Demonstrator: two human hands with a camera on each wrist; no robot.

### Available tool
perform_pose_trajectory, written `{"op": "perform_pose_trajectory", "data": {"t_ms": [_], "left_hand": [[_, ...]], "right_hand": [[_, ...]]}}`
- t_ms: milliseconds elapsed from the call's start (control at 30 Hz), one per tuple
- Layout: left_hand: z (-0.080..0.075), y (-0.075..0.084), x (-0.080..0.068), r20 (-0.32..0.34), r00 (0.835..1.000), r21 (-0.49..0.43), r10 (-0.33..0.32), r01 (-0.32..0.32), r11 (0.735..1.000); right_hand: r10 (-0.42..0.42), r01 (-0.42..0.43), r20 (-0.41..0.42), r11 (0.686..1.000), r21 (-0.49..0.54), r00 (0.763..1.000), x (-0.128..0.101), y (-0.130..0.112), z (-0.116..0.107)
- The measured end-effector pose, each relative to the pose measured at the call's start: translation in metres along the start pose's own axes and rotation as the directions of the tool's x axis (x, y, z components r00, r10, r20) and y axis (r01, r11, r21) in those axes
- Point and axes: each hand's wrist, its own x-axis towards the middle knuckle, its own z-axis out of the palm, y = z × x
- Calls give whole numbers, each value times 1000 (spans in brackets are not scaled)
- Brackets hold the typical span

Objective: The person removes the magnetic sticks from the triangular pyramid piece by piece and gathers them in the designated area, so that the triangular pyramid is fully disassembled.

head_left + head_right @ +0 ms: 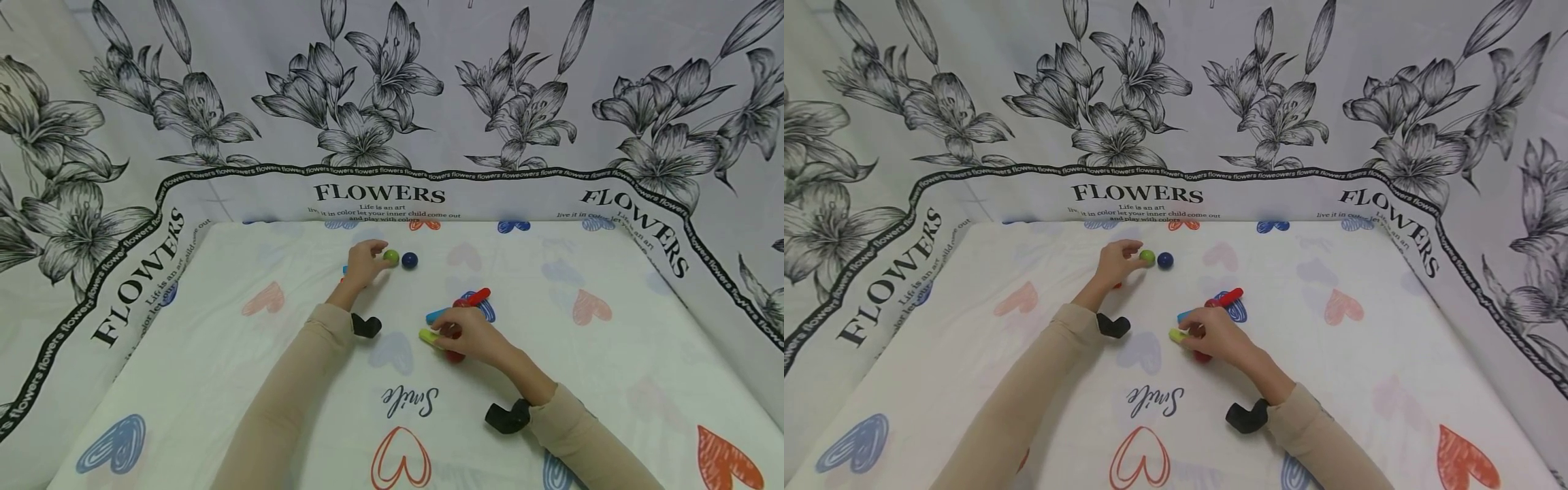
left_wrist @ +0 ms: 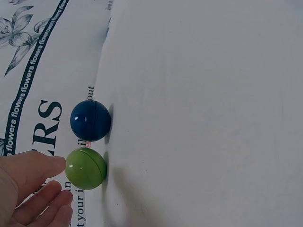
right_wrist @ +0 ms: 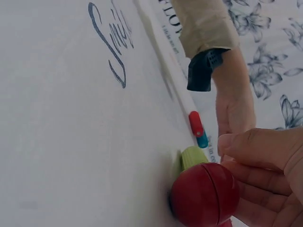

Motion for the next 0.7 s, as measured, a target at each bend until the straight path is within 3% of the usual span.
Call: {"op": "perform_pose_trajectory", "data": {"t_ms": [700], "left_hand": [[-5,13,-52,21,985,-33,170,-169,985]], "right_hand": [[-76,76,-2,996,-44,997,-23,-2,-10]]}}
